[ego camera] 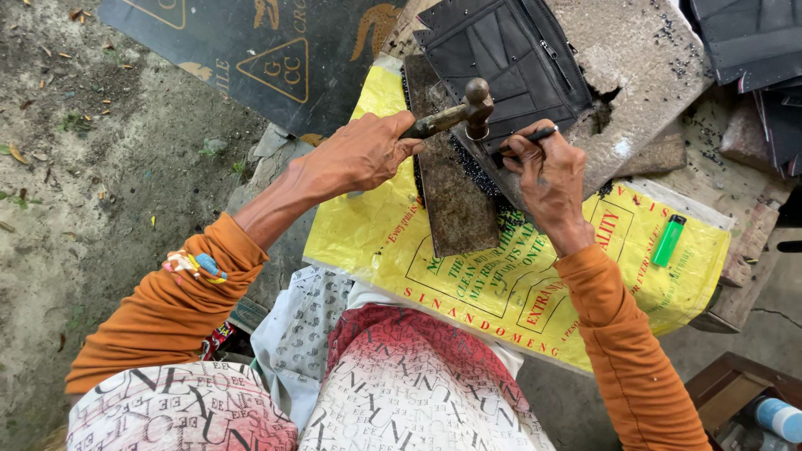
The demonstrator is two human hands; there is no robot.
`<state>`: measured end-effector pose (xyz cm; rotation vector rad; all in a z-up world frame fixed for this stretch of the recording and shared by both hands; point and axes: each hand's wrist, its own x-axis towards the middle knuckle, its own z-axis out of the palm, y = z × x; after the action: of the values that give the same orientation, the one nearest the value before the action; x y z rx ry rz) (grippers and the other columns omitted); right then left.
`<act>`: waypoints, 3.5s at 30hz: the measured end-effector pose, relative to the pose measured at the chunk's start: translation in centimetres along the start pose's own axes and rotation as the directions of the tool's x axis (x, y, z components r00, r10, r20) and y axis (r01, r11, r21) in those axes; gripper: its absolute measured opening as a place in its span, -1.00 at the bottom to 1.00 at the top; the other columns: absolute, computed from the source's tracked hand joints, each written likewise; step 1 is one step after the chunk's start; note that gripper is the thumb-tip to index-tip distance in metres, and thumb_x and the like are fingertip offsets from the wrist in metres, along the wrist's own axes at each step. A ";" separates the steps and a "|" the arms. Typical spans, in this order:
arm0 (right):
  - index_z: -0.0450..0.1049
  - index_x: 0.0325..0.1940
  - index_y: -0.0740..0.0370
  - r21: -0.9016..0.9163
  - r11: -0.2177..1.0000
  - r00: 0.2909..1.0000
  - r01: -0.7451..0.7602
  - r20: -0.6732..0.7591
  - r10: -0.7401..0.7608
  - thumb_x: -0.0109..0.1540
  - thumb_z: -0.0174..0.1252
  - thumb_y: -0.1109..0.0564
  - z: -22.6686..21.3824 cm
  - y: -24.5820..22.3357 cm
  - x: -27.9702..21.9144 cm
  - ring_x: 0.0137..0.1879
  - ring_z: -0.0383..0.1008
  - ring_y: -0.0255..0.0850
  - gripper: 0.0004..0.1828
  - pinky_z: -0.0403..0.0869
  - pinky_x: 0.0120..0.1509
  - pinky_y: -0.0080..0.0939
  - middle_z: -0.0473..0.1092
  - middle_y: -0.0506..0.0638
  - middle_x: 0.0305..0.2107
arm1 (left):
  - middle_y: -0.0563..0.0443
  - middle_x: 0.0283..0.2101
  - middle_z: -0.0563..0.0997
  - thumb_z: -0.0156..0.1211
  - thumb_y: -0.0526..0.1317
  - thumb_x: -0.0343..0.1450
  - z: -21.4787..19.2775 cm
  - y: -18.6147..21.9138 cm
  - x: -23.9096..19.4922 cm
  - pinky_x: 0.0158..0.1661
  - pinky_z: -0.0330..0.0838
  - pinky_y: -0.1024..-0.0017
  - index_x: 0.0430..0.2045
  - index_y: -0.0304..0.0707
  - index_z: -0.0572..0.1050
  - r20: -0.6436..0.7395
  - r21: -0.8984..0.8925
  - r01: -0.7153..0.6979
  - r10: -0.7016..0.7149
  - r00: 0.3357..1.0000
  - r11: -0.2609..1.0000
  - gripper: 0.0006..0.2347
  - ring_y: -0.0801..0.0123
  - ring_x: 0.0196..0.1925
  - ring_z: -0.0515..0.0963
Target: The person uses a hammer and a metal punch to drive fasteners into black rubber shoe parts placed on a wooden block. They repeatedly position the punch and strike it with the hammer, then reposition the shoe part to continue the process.
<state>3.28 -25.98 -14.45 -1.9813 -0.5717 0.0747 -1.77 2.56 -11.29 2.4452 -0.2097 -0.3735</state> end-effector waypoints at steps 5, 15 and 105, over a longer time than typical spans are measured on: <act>0.40 -0.21 0.37 -0.167 0.985 0.999 0.036 0.007 -0.035 0.46 0.09 0.21 0.6 0.8 0.2 -0.25 0.64 -0.23 -0.81 0.67 -0.23 -0.31 0.50 0.02 -0.39 | -0.29 -0.61 0.49 0.04 -0.03 0.57 -1.5 1.9 -0.1 -0.43 0.31 0.02 -0.27 -0.38 0.36 0.072 0.062 0.034 -0.038 0.997 0.998 -0.70 -0.13 -0.56 0.50; 0.37 -0.24 0.34 -0.225 0.969 0.994 0.098 -0.028 -0.107 0.48 0.13 0.13 0.7 0.2 0.3 -0.37 0.55 -0.27 -0.74 0.49 -0.33 -0.28 0.43 0.03 -0.49 | -0.14 -0.65 0.40 0.10 -0.16 0.62 -3.6 8.6 0.4 -0.61 0.26 0.19 -0.32 -0.48 0.34 -0.304 0.019 -0.457 0.441 0.844 0.889 -0.72 0.20 -0.69 0.43; 0.33 -0.01 0.36 0.637 0.770 0.962 -0.039 -0.185 0.202 0.55 -0.02 0.04 -1.8 4.5 -2.9 0.03 0.53 -0.13 -0.72 0.57 0.21 -0.14 0.46 0.23 -0.01 | -0.11 -0.31 0.74 0.49 -0.45 0.07 3.6 -1.4 19.1 -0.23 0.61 0.36 -0.44 -0.32 0.69 -0.095 -0.253 -0.258 0.241 0.966 0.933 -0.77 0.26 -0.32 0.76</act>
<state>2.85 -30.34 -18.00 -1.3324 -0.2059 0.0877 15.26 -3.07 -18.92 2.1320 -0.4128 -0.1970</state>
